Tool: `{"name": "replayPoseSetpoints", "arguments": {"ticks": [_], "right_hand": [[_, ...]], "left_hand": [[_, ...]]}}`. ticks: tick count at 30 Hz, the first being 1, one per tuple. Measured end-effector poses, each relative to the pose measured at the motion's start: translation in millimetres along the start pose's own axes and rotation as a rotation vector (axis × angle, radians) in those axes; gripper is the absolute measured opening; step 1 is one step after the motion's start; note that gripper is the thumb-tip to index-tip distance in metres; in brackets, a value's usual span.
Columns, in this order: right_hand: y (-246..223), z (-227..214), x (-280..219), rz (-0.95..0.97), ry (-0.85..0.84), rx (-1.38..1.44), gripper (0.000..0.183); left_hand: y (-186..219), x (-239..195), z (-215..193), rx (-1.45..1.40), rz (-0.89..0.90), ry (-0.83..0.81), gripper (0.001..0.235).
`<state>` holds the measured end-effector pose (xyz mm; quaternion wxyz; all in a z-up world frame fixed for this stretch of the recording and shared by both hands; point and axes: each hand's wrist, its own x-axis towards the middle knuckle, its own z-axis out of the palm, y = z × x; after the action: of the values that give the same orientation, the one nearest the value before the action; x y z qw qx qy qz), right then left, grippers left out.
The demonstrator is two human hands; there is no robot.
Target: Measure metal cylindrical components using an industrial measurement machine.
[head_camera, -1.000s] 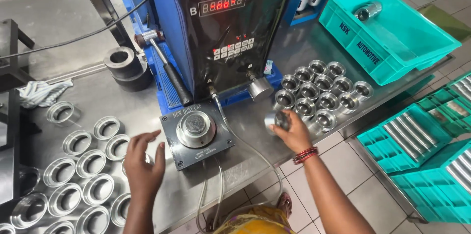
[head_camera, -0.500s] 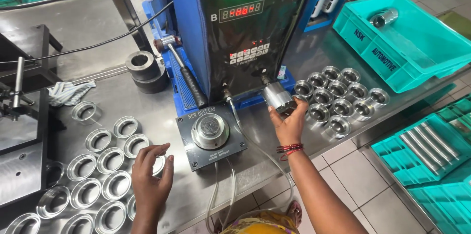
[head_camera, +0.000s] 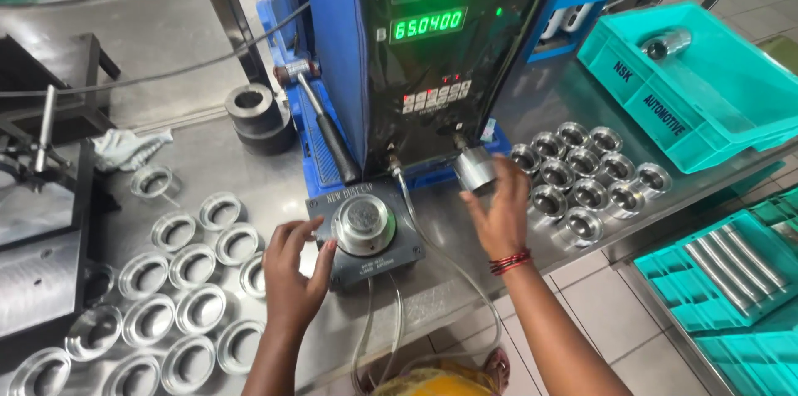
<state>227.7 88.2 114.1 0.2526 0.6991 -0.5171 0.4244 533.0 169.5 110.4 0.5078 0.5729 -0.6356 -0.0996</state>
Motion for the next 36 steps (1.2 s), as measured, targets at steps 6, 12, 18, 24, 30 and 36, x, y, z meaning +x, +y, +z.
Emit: {"name": "replayPoseSetpoints", "arguments": {"ticks": [6, 12, 18, 24, 30, 36], "right_hand": [[52, 50, -26, 1.300, -0.512, 1.001, 0.074], [63, 59, -30, 1.021, -0.439, 0.916, 0.061], [73, 28, -57, 1.086, -0.424, 1.327, 0.036], [-8, -44, -7, 1.007, -0.647, 1.820, 0.049], [-95, 25, 3, 0.402, -0.734, 1.329, 0.086], [-107, 54, 5, 0.191, -0.695, 0.965, 0.079]], "left_hand": [[10, 8, 12, 0.067, 0.071, 0.009, 0.051], [25, 23, 20, -0.039, -0.030, -0.132, 0.081], [-11, 21, 54, 0.041, 0.084, -0.200, 0.093], [4, 36, 38, -0.037, 0.149, -0.177, 0.089], [24, 42, -15, -0.131, 0.050, 0.024, 0.091], [-30, -53, -45, 0.135, -0.085, 0.032, 0.088]]}}
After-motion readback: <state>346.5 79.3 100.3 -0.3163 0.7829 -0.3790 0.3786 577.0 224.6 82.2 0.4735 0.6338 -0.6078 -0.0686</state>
